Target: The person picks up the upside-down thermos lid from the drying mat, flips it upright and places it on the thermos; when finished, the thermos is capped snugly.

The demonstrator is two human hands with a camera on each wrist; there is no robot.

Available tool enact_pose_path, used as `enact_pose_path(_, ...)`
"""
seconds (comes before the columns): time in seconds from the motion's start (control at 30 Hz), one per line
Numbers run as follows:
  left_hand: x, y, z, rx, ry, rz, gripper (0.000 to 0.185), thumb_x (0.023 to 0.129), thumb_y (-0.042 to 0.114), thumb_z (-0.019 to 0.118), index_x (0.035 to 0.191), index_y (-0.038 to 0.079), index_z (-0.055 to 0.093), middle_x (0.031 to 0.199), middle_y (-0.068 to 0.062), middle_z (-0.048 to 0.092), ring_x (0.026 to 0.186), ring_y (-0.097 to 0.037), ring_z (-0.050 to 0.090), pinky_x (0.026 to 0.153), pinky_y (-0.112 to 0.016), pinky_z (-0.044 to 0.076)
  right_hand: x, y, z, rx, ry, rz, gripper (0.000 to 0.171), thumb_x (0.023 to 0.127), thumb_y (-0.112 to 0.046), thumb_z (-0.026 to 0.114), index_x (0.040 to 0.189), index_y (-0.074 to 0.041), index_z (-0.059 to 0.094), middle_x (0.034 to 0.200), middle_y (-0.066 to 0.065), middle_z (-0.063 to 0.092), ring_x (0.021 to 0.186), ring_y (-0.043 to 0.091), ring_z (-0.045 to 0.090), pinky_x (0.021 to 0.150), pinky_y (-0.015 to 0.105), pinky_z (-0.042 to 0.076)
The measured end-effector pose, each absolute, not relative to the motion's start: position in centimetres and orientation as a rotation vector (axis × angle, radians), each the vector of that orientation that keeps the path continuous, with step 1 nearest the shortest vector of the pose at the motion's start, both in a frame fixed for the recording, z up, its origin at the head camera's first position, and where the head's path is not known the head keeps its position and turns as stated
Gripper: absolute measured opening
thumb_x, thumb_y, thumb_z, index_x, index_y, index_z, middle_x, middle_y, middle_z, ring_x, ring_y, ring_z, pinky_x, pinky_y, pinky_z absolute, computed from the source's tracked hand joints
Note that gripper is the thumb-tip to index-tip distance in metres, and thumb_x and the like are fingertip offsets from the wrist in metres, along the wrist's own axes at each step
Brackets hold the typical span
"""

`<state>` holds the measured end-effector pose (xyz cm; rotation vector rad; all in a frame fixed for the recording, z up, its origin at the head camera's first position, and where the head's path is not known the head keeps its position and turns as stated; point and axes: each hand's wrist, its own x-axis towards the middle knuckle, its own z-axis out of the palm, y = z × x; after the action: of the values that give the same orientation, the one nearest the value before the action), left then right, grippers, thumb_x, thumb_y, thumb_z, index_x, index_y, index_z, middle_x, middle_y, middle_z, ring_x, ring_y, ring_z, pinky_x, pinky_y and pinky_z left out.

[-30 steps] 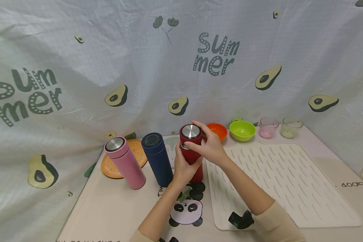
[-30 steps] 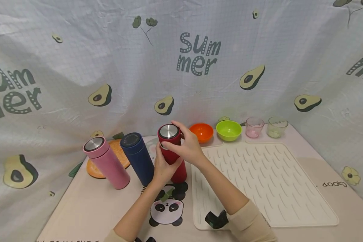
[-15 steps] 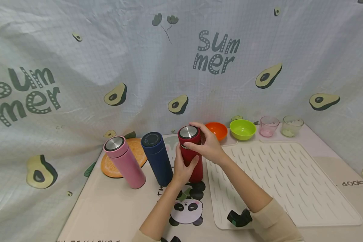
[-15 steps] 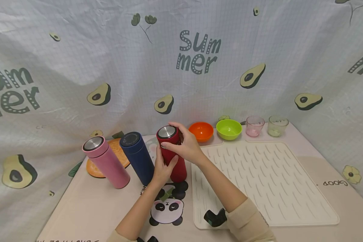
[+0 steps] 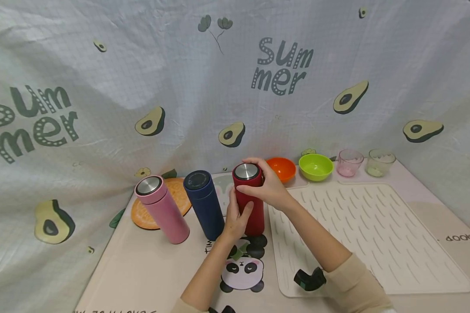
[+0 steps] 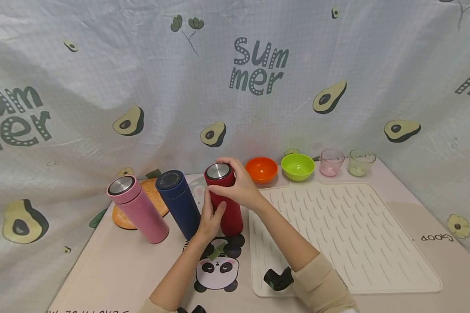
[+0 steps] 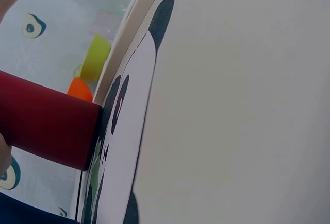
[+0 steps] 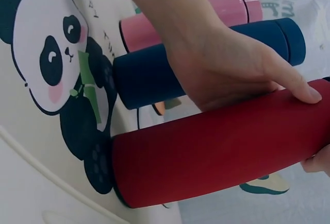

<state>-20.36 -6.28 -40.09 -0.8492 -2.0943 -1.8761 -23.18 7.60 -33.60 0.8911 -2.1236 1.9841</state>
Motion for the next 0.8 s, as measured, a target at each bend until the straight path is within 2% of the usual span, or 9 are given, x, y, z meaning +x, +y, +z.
enact_pose_path(0.07,-20.40,-6.29,-40.12,-0.858,-2.094,-1.874,0.054,0.095,0.013,0.044,0.137,-0.003,0.014,0.127,-0.025,0.042,0.113,-0.036,0.047,0.094,-0.042,0.042,-23.47,7.64,-34.13,0.892,-2.108,1.985,0.058,0.077,0.000,0.069,0.128,-0.008,0.043,0.122,0.011,0.047,0.104,0.026,0.052,0.086,0.036,0.048)
enact_pose_path(0.23,-20.43,-6.30,-40.19,-0.876,-2.083,-1.847,0.054,0.096,0.018,0.045,0.135,-0.004,0.015,0.125,-0.025,0.043,0.111,-0.036,0.048,0.093,-0.041,0.043,-23.72,7.62,-34.75,0.936,-2.047,1.967,0.059,0.077,-0.001,0.069,0.130,-0.004,0.042,0.123,0.012,0.047,0.103,0.027,0.053,0.085,0.036,0.049)
enact_pose_path(0.57,-20.31,-6.48,-40.15,-0.887,-2.096,-1.811,0.053,0.094,0.009,0.044,0.136,-0.004,0.014,0.123,-0.025,0.045,0.111,-0.036,0.049,0.093,-0.042,0.043,-23.81,8.03,-34.55,1.050,-1.945,2.087,0.062,0.077,0.003,0.068,0.132,0.001,0.039,0.124,0.017,0.047,0.105,0.027,0.052,0.086,0.035,0.048)
enact_pose_path(0.8,-20.50,-6.53,-40.15,-0.899,-2.077,-1.841,0.055,0.096,0.019,0.045,0.136,-0.003,0.015,0.125,-0.024,0.045,0.111,-0.034,0.048,0.093,-0.041,0.043,-23.95,7.85,-34.51,1.005,-2.017,2.004,0.065,0.073,0.007,0.070,0.130,-0.003,0.040,0.122,0.015,0.047,0.104,0.028,0.052,0.087,0.036,0.048)
